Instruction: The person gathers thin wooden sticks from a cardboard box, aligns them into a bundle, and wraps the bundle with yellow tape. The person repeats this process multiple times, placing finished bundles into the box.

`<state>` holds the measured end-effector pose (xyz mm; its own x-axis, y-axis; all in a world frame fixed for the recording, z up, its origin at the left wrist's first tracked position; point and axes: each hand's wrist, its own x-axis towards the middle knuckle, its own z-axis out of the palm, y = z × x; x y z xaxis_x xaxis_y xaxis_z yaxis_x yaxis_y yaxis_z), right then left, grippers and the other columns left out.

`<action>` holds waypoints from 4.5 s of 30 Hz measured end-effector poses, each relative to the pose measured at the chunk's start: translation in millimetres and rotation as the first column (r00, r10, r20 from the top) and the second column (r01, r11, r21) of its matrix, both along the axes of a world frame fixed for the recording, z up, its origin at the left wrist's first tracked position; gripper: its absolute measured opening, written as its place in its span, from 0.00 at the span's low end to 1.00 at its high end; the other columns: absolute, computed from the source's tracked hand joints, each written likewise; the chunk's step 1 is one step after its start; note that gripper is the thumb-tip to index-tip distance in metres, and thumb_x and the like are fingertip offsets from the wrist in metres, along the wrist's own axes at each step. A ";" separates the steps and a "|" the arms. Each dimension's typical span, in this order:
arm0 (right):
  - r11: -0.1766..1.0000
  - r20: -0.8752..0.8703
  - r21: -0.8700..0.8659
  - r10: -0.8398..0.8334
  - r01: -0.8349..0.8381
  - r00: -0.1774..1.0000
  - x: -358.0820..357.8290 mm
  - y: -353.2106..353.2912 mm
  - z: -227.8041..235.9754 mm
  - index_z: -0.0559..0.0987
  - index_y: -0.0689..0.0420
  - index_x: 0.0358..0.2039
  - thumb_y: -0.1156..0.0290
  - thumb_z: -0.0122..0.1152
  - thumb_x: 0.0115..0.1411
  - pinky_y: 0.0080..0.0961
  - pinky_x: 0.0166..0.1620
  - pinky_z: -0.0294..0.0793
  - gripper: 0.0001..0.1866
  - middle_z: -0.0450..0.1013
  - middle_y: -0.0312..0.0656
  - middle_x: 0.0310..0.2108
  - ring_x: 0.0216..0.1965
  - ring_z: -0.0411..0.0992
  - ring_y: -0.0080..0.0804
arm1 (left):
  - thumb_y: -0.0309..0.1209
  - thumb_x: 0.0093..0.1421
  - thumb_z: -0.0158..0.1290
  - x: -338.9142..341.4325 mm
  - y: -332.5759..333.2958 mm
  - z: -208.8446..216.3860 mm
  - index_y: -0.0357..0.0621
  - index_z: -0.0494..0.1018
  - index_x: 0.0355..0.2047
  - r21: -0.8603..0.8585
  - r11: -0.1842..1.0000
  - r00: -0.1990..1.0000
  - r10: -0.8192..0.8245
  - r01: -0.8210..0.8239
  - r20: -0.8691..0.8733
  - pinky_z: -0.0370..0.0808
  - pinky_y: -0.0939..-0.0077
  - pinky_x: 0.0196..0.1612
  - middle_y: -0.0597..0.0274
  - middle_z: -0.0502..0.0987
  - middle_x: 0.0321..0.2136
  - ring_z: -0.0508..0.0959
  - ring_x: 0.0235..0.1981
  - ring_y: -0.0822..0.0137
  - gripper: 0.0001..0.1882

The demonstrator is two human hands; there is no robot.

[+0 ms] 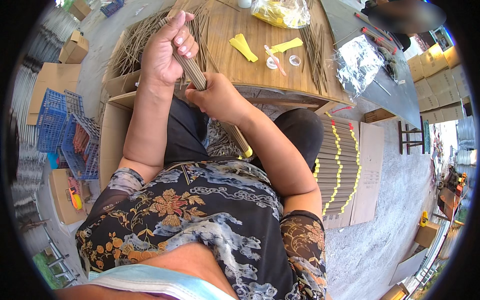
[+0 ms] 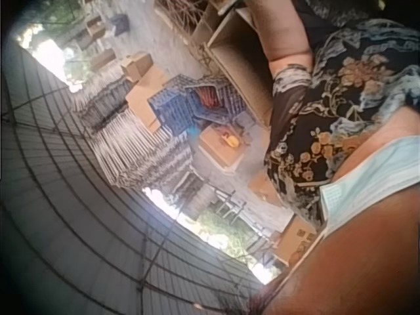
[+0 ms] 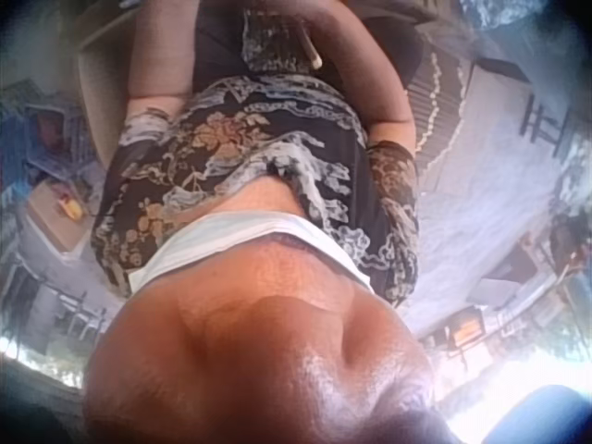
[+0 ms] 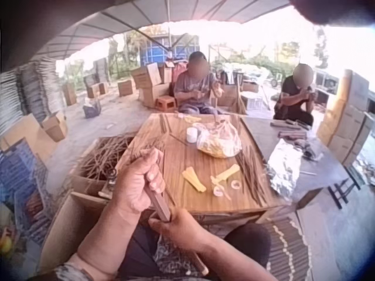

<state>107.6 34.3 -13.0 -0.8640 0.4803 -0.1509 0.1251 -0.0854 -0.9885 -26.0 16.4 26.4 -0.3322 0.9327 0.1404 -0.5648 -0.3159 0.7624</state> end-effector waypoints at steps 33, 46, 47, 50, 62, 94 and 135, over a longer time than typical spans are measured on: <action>0.928 -0.119 0.318 -0.163 0.193 0.979 -7.8 6.9 -17.1 0.71 0.64 0.27 0.72 0.53 0.51 0.26 0.28 0.68 0.08 0.70 0.45 0.18 0.22 0.71 0.31 | 0.33 0.56 0.49 5.4 -2.1 7.8 0.41 0.70 0.32 0.155 0.987 0.999 -0.040 0.045 -0.034 0.58 0.83 0.13 0.73 0.60 0.09 0.59 0.07 0.78 0.08; 0.780 -0.070 0.569 -0.270 0.261 0.960 -6.0 9.2 -30.0 0.72 0.65 0.30 0.73 0.54 0.51 0.25 0.28 0.70 0.09 0.71 0.43 0.20 0.24 0.69 0.24 | 0.45 0.57 0.46 21.9 -15.4 -30.5 0.37 0.59 0.49 0.220 0.975 0.982 0.080 -0.041 -0.171 0.69 0.63 0.42 0.51 0.72 0.32 0.72 0.38 0.56 0.27; 0.753 -0.184 0.577 -0.257 0.316 0.949 -7.9 7.4 -34.1 0.71 0.65 0.31 0.73 0.55 0.50 0.27 0.29 0.70 0.10 0.72 0.46 0.20 0.26 0.71 0.28 | 0.38 0.56 0.49 25.3 -14.9 -29.2 0.36 0.61 0.46 0.165 0.986 0.986 0.059 -0.032 -0.159 0.69 0.70 0.34 0.57 0.71 0.26 0.72 0.29 0.63 0.22; 0.779 -0.119 0.575 -0.224 0.251 0.967 -9.6 0.4 -35.8 0.69 0.65 0.35 0.73 0.57 0.46 0.31 0.32 0.70 0.15 0.71 0.55 0.22 0.28 0.74 0.40 | 0.27 0.54 0.51 22.7 -13.8 -22.2 0.38 0.69 0.35 -0.017 0.991 0.991 0.135 -0.135 -0.001 0.63 0.83 0.16 0.69 0.64 0.12 0.63 0.11 0.76 0.09; 0.812 -0.165 0.515 -0.221 0.276 0.961 1.8 -3.2 -10.0 0.72 0.64 0.26 0.74 0.61 0.44 0.26 0.30 0.69 0.10 0.72 0.46 0.22 0.26 0.70 0.25 | 0.26 0.56 0.48 36.7 -16.0 -1.7 0.37 0.69 0.33 0.001 0.999 0.996 0.032 -0.032 -0.081 0.56 0.86 0.11 0.73 0.59 0.09 0.57 0.07 0.82 0.06; 0.651 -0.360 0.619 -0.262 0.439 0.895 6.8 -5.7 -24.3 0.72 0.61 0.31 0.74 0.56 0.47 0.34 0.31 0.71 0.09 0.72 0.51 0.26 0.30 0.72 0.49 | 0.36 0.56 0.52 61.7 -29.0 -28.3 0.36 0.73 0.24 0.080 0.962 0.733 0.251 -0.260 -0.632 0.68 0.82 0.28 0.64 0.75 0.20 0.71 0.23 0.78 0.14; 0.586 -0.516 0.584 -0.268 0.562 0.814 98.7 -83.5 28.4 0.70 0.61 0.20 0.71 0.55 0.55 0.19 0.20 0.64 0.10 0.67 0.42 0.13 0.14 0.62 0.24 | 0.38 0.60 0.43 89.0 -142.4 13.9 0.37 0.67 0.33 -0.413 0.825 0.611 -0.563 0.385 -0.556 0.60 0.89 0.21 0.69 0.65 0.19 0.62 0.18 0.82 0.14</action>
